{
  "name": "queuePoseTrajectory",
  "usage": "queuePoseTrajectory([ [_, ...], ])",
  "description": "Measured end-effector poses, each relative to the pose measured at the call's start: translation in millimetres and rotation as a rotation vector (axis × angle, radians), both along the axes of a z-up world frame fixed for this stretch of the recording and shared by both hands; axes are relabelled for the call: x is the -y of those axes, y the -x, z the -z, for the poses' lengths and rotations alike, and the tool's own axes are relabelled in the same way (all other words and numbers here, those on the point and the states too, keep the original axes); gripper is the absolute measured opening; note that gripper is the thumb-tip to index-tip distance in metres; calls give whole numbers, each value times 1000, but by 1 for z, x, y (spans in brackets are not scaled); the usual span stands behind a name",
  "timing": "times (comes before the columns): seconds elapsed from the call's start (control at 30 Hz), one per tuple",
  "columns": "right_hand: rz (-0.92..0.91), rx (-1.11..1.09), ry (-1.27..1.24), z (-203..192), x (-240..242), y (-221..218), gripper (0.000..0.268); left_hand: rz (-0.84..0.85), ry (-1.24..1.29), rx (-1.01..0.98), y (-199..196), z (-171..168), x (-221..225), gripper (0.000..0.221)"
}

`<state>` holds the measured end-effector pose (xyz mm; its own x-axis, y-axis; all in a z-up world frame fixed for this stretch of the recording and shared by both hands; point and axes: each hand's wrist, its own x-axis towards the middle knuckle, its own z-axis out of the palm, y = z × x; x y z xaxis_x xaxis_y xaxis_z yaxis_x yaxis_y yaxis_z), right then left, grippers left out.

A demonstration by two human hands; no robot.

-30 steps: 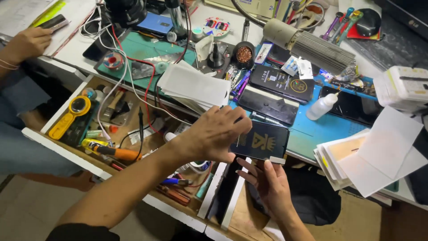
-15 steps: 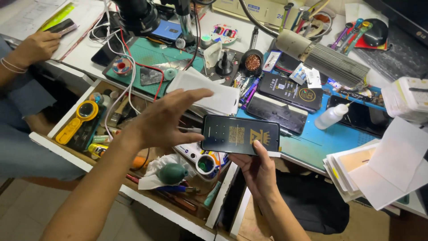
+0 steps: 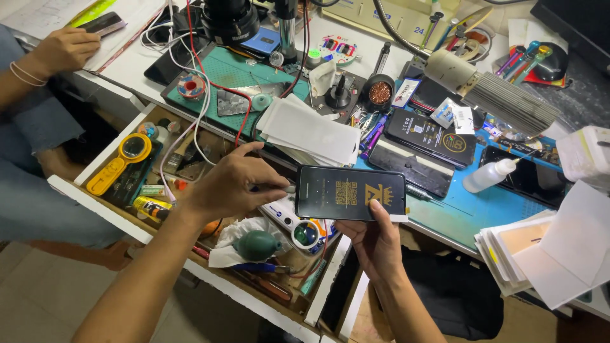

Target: Sorting through various screen protectors and applying one to the back of a smartphone

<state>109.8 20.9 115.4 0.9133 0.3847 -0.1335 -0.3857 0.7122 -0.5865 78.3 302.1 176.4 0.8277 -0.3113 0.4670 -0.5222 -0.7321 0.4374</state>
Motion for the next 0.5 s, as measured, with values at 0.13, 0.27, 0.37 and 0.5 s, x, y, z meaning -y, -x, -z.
queuePoseTrajectory([
  [0.13, 13, -150, 254, 15, 3, -2, 52, 110, 20, -18, -2, -2, 0, 10],
  [0.27, 96, -201, 276, 22, 8, 1, 45, 65, 5, -51, -5, -15, 8, 7],
  [0.37, 132, -164, 273, 55, 25, -8, 44, 129, 30, -88, -22, -5, 5, 17],
  [0.5, 332, -112, 350, 114, 61, -16, 37, 236, -23, 316, -46, 25, -9, 23],
])
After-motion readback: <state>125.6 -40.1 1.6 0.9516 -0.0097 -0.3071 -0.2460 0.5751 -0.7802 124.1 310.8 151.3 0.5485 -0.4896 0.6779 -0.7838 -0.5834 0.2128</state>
